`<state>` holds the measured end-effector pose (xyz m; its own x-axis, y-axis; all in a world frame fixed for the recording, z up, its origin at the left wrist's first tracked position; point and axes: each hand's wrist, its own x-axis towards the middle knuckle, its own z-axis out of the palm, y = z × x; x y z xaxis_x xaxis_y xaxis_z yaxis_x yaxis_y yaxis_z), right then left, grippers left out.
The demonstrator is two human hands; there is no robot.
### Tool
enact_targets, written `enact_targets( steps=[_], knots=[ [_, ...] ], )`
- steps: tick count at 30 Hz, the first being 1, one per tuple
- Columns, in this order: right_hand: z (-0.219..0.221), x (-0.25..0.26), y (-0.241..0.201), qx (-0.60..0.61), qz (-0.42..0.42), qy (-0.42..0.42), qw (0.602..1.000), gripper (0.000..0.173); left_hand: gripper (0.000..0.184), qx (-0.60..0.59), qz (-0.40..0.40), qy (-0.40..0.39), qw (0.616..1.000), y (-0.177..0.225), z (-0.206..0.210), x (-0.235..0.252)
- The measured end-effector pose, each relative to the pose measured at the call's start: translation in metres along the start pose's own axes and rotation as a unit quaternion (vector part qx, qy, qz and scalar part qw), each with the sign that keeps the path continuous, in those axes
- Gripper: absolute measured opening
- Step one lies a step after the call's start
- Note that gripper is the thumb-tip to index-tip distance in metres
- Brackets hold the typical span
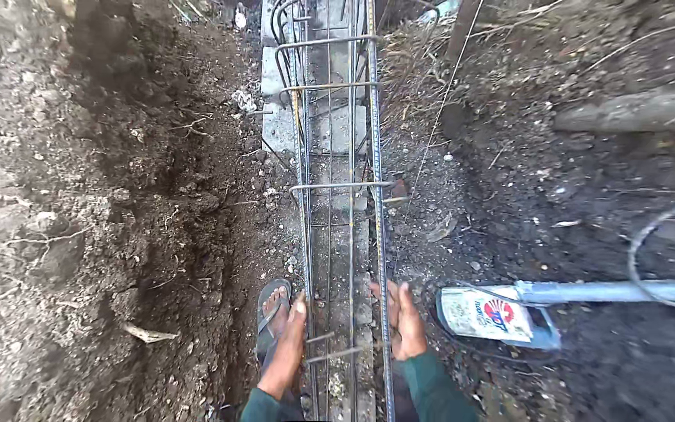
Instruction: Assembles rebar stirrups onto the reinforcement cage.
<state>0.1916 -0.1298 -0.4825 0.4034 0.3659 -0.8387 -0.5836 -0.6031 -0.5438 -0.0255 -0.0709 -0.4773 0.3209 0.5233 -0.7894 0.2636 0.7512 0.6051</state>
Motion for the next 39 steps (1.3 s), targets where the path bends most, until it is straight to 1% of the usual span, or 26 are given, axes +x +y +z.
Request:
enact_targets(
  steps=[1, 3, 4, 6, 8, 10, 13, 17, 20, 22, 24, 26, 27, 29, 31, 32, 33, 34, 35, 36, 37, 39],
  knots=[
    [0.010, 0.005, -0.013, 0.007, -0.009, 0.014, 1.000, 0.067, 0.083, -0.016, -0.003, 0.005, 1.000, 0.002, 0.000, 0.004],
    [0.028, 0.021, -0.041, -0.003, -0.022, 0.030, 0.999, 0.066, 0.081, -0.025, -0.009, -0.007, 1.000, 0.023, 0.006, 0.013],
    [0.036, 0.027, -0.054, -0.014, -0.019, 0.039, 0.999, 0.065, 0.079, -0.024, -0.012, 0.003, 1.000, 0.032, 0.011, 0.018],
    [0.047, 0.033, -0.072, -0.039, 0.005, 0.067, 0.997, 0.061, 0.073, -0.026, -0.010, 0.065, 0.997, 0.044, 0.021, 0.025],
    [0.053, 0.029, -0.079, -0.062, 0.023, 0.095, 0.993, 0.055, 0.071, -0.056, -0.007, 0.131, 0.990, 0.052, 0.023, 0.028],
    [0.053, 0.024, -0.082, -0.064, 0.030, 0.100, 0.992, 0.055, 0.069, -0.104, -0.005, 0.160, 0.982, 0.065, 0.023, 0.028],
    [0.060, 0.021, -0.092, -0.066, 0.031, 0.101, 0.992, 0.058, 0.069, -0.112, 0.001, 0.166, 0.980, 0.085, 0.018, 0.037],
    [0.064, 0.024, -0.100, -0.068, 0.035, 0.104, 0.992, 0.060, 0.078, -0.120, -0.049, 0.168, 0.977, 0.094, 0.017, 0.050],
    [0.055, 0.024, -0.094, -0.055, 0.003, 0.075, 0.996, 0.062, 0.081, -0.150, -0.051, 0.166, 0.973, 0.095, 0.019, 0.047],
    [0.043, 0.028, -0.083, -0.074, -0.031, 0.033, 0.996, 0.061, 0.081, -0.182, -0.037, 0.138, 0.973, 0.091, 0.014, 0.043],
    [0.026, 0.034, -0.078, -0.066, -0.048, -0.006, 0.997, 0.064, 0.082, -0.235, -0.010, 0.115, 0.965, 0.084, 0.007, 0.041],
    [0.012, 0.040, -0.077, -0.058, -0.032, -0.027, 0.997, 0.069, 0.083, -0.280, 0.000, 0.133, 0.951, 0.073, -0.002, 0.043],
    [0.007, 0.044, -0.073, -0.068, -0.016, -0.023, 0.997, 0.070, 0.083, -0.286, -0.011, 0.151, 0.946, 0.063, -0.006, 0.046],
    [0.001, 0.060, -0.059, -0.105, 0.031, 0.004, 0.994, 0.062, 0.075, -0.254, -0.068, 0.193, 0.945, 0.034, -0.014, 0.061],
    [-0.005, 0.084, -0.032, -0.151, 0.111, 0.010, 0.982, 0.051, 0.059, -0.189, -0.161, 0.223, 0.943, -0.010, -0.012, 0.078],
    [-0.008, 0.094, -0.020, -0.174, 0.157, 0.002, 0.972, 0.051, 0.054, -0.159, -0.213, 0.215, 0.940, -0.027, -0.009, 0.085],
    [-0.009, 0.102, -0.011, -0.193, 0.194, -0.011, 0.962, 0.051, 0.050, -0.152, -0.256, 0.193, 0.935, -0.032, -0.003, 0.085],
    [-0.013, 0.111, -0.002, -0.203, 0.228, -0.027, 0.952, 0.052, 0.047, -0.171, -0.285, 0.175, 0.927, -0.028, 0.003, 0.082],
    [-0.018, 0.123, 0.010, -0.196, 0.254, -0.047, 0.946, 0.049, 0.043, -0.203, -0.304, 0.166, 0.916, -0.025, 0.007, 0.083],
    [-0.021, 0.134, 0.021, -0.176, 0.274, -0.066, 0.943, 0.043, 0.038, -0.232, -0.315, 0.156, 0.907, -0.032, 0.007, 0.092],
    [-0.020, 0.138, 0.024, -0.155, 0.288, -0.075, 0.942, 0.036, 0.030, -0.260, -0.312, 0.139, 0.903, -0.044, 0.004, 0.103],
    [-0.026, 0.142, 0.030, -0.130, 0.306, -0.100, 0.938, 0.026, 0.025, -0.275, -0.312, 0.109, 0.903, -0.064, -0.008, 0.113]
  ],
)
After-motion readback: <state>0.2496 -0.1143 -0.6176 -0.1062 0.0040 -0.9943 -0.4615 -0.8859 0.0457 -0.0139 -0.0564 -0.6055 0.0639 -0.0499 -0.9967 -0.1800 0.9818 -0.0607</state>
